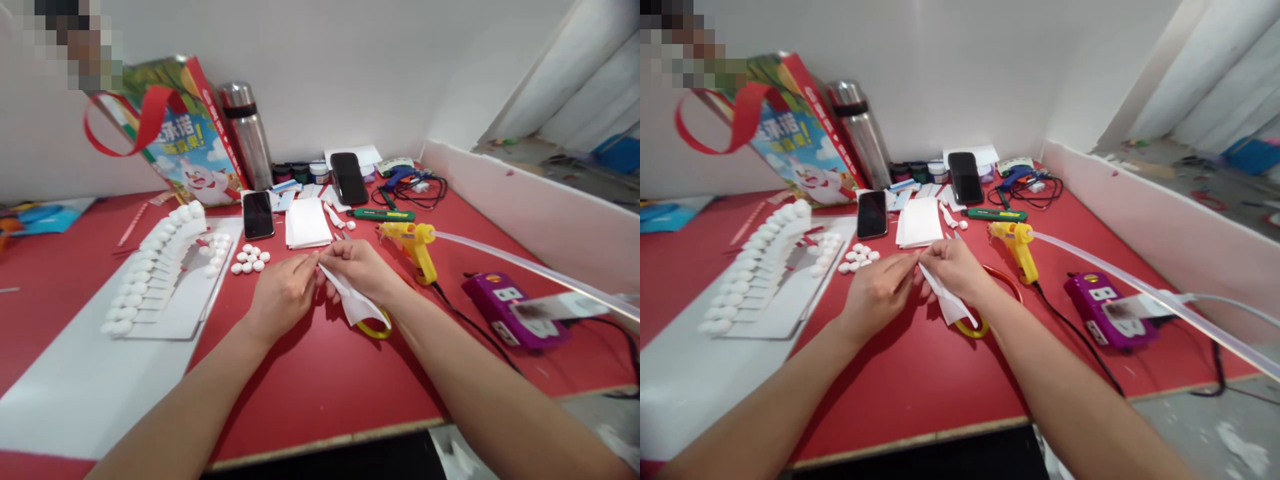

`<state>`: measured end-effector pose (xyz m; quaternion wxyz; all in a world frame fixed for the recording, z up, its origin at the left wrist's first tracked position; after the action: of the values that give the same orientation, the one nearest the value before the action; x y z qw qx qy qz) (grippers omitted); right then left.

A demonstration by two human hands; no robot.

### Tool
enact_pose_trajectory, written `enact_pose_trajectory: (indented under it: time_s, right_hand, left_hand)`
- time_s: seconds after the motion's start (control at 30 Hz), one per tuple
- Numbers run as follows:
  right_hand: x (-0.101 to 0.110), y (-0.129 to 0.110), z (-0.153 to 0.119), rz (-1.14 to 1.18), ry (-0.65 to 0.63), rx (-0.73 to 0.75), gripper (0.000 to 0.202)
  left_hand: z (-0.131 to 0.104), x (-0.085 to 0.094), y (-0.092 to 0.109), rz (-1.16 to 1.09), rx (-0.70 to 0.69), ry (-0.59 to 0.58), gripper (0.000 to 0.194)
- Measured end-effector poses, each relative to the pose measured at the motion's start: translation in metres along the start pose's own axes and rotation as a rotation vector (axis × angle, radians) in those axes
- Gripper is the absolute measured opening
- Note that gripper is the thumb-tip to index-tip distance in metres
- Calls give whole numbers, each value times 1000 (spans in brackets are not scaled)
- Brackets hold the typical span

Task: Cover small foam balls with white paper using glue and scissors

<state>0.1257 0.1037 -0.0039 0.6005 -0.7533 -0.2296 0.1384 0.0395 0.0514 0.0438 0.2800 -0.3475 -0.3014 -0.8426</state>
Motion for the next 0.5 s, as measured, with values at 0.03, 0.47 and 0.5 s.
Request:
enact_pose_trajectory:
  time_s: [0.03, 0.47, 0.5]
  right_hand:
    - [2, -1, 0, 13, 9, 9, 20]
    - [2, -8, -1, 8, 36, 116, 18]
    - [2, -8, -1, -2, 38, 121, 19]
  left_hand:
    - [-1, 1, 1, -35, -17, 11, 30]
    - [-3, 4, -41, -765, 391, 221, 21]
    - [-3, 4, -43, -789, 409, 228, 21]
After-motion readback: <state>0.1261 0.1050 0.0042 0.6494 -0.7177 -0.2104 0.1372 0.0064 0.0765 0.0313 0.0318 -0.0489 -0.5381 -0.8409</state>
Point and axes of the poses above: each hand's wrist, its own z-axis towards the middle knuckle, its own x-axis out of the back of the hand, y = z × x, the point moved 9 cm from there along z, towards the middle knuckle, and after that the axes turned 15 degrees about -z, right-handed, at the moved point
